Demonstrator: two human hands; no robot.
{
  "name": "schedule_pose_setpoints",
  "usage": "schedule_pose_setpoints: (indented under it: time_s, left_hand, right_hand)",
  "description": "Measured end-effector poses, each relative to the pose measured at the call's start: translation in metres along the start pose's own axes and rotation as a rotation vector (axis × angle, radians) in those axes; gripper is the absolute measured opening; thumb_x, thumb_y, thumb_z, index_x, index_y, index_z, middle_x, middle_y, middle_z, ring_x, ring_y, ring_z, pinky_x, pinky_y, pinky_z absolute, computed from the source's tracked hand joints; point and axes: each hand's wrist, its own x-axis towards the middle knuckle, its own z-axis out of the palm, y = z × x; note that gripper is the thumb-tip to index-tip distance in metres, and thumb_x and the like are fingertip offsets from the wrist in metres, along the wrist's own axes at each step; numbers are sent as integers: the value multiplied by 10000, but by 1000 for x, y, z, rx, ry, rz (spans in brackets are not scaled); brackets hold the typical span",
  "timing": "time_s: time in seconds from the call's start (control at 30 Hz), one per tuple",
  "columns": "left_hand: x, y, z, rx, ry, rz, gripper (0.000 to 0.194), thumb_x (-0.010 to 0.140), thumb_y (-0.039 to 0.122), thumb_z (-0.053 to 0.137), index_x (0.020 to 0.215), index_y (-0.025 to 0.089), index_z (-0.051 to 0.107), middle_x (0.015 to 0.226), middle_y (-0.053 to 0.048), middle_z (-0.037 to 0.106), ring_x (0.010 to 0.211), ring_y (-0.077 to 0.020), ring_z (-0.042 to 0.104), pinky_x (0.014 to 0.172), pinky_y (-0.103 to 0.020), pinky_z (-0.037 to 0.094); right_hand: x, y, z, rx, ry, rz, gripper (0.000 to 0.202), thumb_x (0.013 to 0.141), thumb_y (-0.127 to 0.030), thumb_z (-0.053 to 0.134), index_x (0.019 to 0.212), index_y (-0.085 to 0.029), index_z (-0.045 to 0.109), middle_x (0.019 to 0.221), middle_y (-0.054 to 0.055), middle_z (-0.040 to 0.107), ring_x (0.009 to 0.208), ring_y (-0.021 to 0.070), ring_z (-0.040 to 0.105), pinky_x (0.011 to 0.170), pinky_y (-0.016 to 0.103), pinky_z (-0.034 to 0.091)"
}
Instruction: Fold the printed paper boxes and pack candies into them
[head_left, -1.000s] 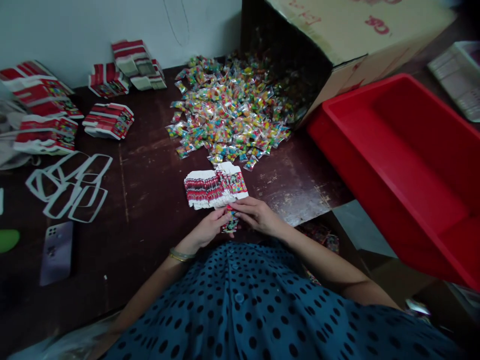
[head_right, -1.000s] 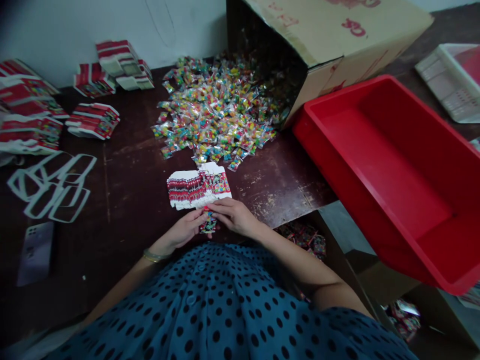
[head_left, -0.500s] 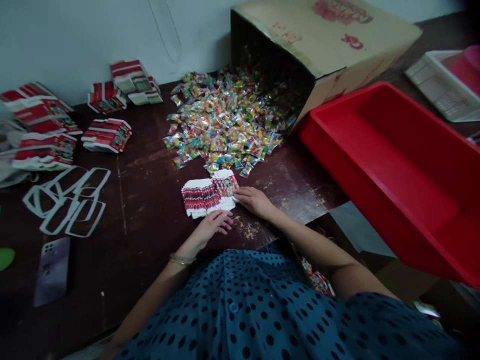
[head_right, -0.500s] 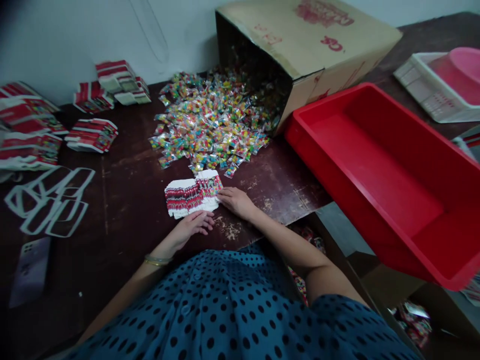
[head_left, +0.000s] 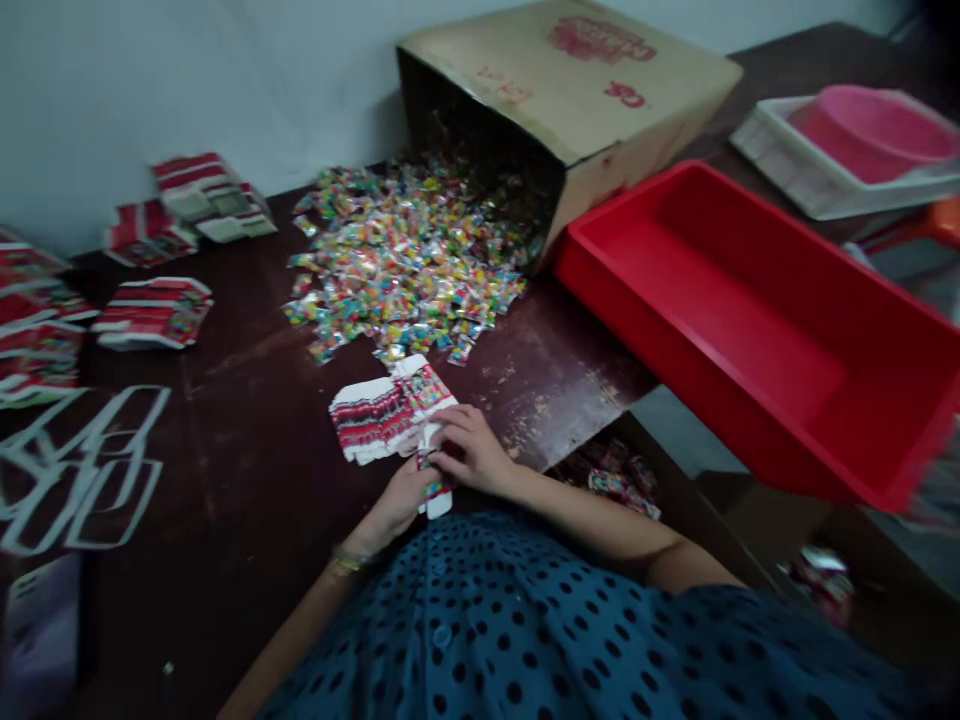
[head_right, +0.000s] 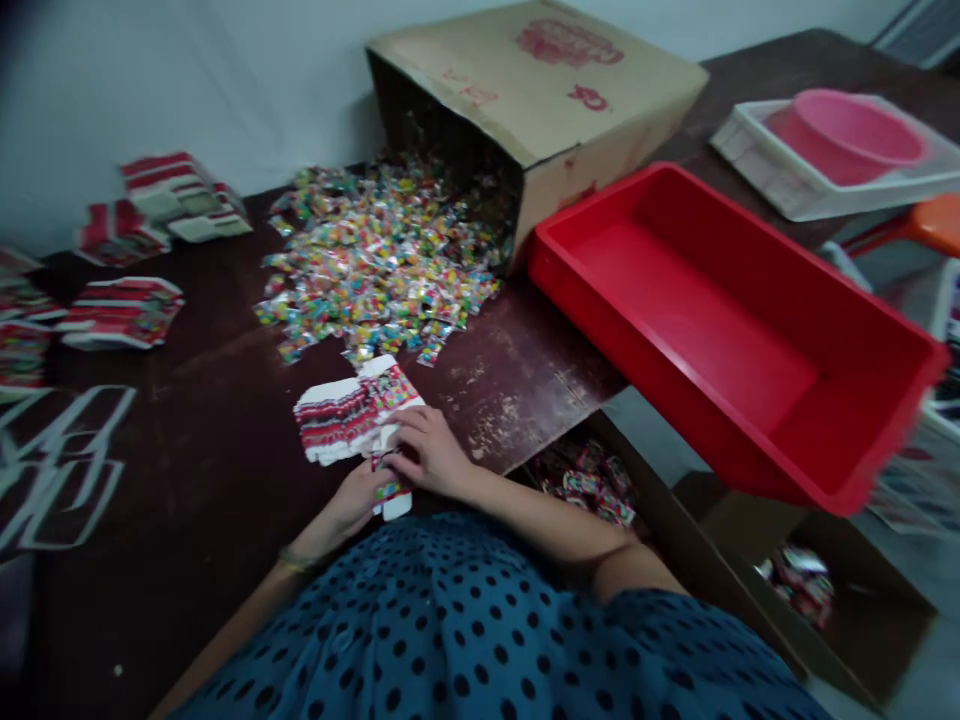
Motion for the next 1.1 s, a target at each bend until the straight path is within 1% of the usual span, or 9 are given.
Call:
schedule_pose_setpoints:
  time_s: [0.1,0.23,0.47,0.57,0.63,0.73,0.83,1.0,1.1]
  left_hand:
    - [-1,1,3,104,-10,20,416,528,167,730,930,152,625,803,-18,707,834,-233,663,772,-327,520]
    - [0,4,6,381,-213,20,407,585,253,768,960,158,641,886,-63,720,908,-284,663,803,-367,530]
    - [13,1,14,748,160,270,265,612,327,740,782,168,614,708,-31,674,725,-243,654,661,-302,526]
    - [6,-2,23,608,211,391,442,704,345,681,1092,197,532,824,-15,684,748,-191,663,675,-269,532]
    - [-2,-4,26,510,242,497,574,711,343,687,1213,207,444,814,2,684,696,-162,664,643,-249,535]
    - [-14,-8,22,556,203,514,542,683,343,722,1156,173,520,787,-7,698,665,-165,671,631,-253,538]
    - [-24,-10,11,626,98,451,352,738,381,658,1015,164,645,882,-48,725,795,-196,683,732,-275,530]
    - [-38,-8,5,498,186,381,236,782,370,602,819,153,686,828,-43,713,803,-194,646,769,-273,489]
    - [-38,-10,5,161,181,299,287,727,286,640,989,171,625,819,-16,688,781,-177,633,754,-281,483]
  right_hand:
    - [-4,0,-1,129,-67,94,237,762,-396,716,734,-182,618,1266,81,549,1202,220,455,1029,391,341]
    - [-13,5,-19,409,-249,71,187,830,-324,654,753,-159,616,1226,68,536,1156,163,512,984,266,375]
    - [-26,4,-33,371,-61,228,211,880,-280,585,1069,-194,548,939,1,614,858,116,585,809,198,420]
    - [-28,9,-36,541,13,379,409,819,-314,666,1165,-220,469,896,-28,616,697,82,551,679,177,430]
    - [-30,15,-36,813,-49,486,330,840,-397,627,1077,-200,507,768,-45,599,588,67,518,578,165,425]
    - [-37,22,-33,1257,-232,674,321,815,-443,648,961,-175,548,672,-57,563,522,53,515,523,157,448]
    - [-40,26,-27,1499,-437,867,435,653,-310,818,975,-164,565,708,-57,590,502,31,517,497,131,463]
    - [-26,23,-16,1413,-648,1059,381,652,-218,812,955,-122,601,644,-59,583,419,3,452,461,123,478]
    - [-16,12,-10,1229,-662,983,350,688,-273,785,966,-128,630,673,-47,594,423,12,453,472,153,497]
